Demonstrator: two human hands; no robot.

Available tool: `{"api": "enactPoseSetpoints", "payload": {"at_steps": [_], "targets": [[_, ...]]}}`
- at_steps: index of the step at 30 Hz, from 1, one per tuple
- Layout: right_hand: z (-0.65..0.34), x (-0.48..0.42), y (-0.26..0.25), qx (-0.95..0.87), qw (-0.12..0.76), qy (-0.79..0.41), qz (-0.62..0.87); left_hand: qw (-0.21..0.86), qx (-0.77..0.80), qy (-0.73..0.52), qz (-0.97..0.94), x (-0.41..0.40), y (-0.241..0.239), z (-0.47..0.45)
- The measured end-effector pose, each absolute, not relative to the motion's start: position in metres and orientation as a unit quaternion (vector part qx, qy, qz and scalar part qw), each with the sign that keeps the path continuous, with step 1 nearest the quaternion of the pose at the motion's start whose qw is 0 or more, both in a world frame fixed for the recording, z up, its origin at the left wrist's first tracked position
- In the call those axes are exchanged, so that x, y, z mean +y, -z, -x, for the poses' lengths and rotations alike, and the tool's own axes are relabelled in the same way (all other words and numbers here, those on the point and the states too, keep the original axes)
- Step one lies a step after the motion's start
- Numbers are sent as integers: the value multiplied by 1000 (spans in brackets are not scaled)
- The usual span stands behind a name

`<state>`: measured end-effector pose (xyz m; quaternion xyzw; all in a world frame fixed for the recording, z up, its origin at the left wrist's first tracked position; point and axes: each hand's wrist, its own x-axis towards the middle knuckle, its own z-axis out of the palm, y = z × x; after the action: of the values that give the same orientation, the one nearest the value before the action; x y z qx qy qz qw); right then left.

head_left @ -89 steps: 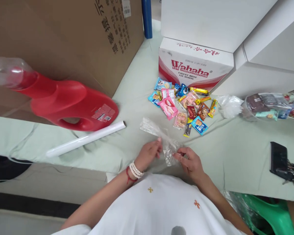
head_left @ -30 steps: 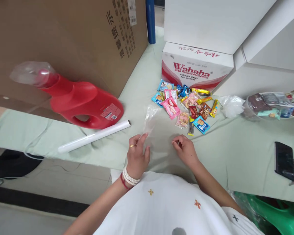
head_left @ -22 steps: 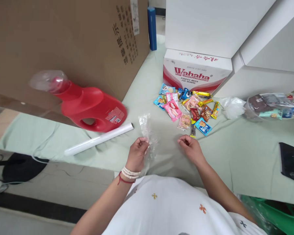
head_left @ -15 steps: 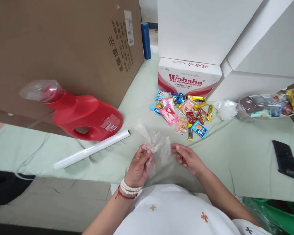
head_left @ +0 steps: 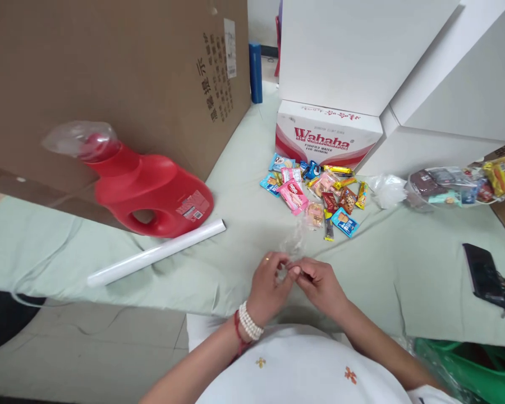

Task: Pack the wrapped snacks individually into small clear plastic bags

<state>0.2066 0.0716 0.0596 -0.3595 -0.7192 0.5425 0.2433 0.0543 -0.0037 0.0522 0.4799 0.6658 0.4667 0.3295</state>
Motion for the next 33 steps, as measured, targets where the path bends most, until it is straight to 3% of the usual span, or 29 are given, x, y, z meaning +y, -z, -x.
{"api": "enactPoseSetpoints", "payload": {"at_steps": [4, 8, 11, 13, 15, 18, 22, 27, 33], "targets": [[-213, 79, -54, -620, 273, -583, 448, 401, 650, -521, -380, 18, -35, -56], [-243, 92, -48, -492, 328, -601, 538, 410, 665, -574, -246, 17, -19, -32], [-266, 96, -46, -421, 347, -608, 577, 391, 718, -534, -214, 4, -11, -8], [-279, 95, -42, -417, 333, -606, 591, 302, 786, -460, -283, -8, -10, 5], [-288, 92, -37, -440, 308, -591, 602, 142, 821, -398, -383, -19, -14, 11], [-292, 89, -31, -499, 282, -554, 604, -31, 725, -355, -590, -19, -34, 7], [-290, 93, -34, -562, 264, -526, 581, 101, 539, -233, -803, 22, -61, -7], [-311, 103, -42, -599, 247, -463, 605, 199, 669, 10, -717, 70, -67, -17], [-372, 95, -25, -610, 143, -410, 663, 147, 689, -15, -709, 50, -40, -14]]}}
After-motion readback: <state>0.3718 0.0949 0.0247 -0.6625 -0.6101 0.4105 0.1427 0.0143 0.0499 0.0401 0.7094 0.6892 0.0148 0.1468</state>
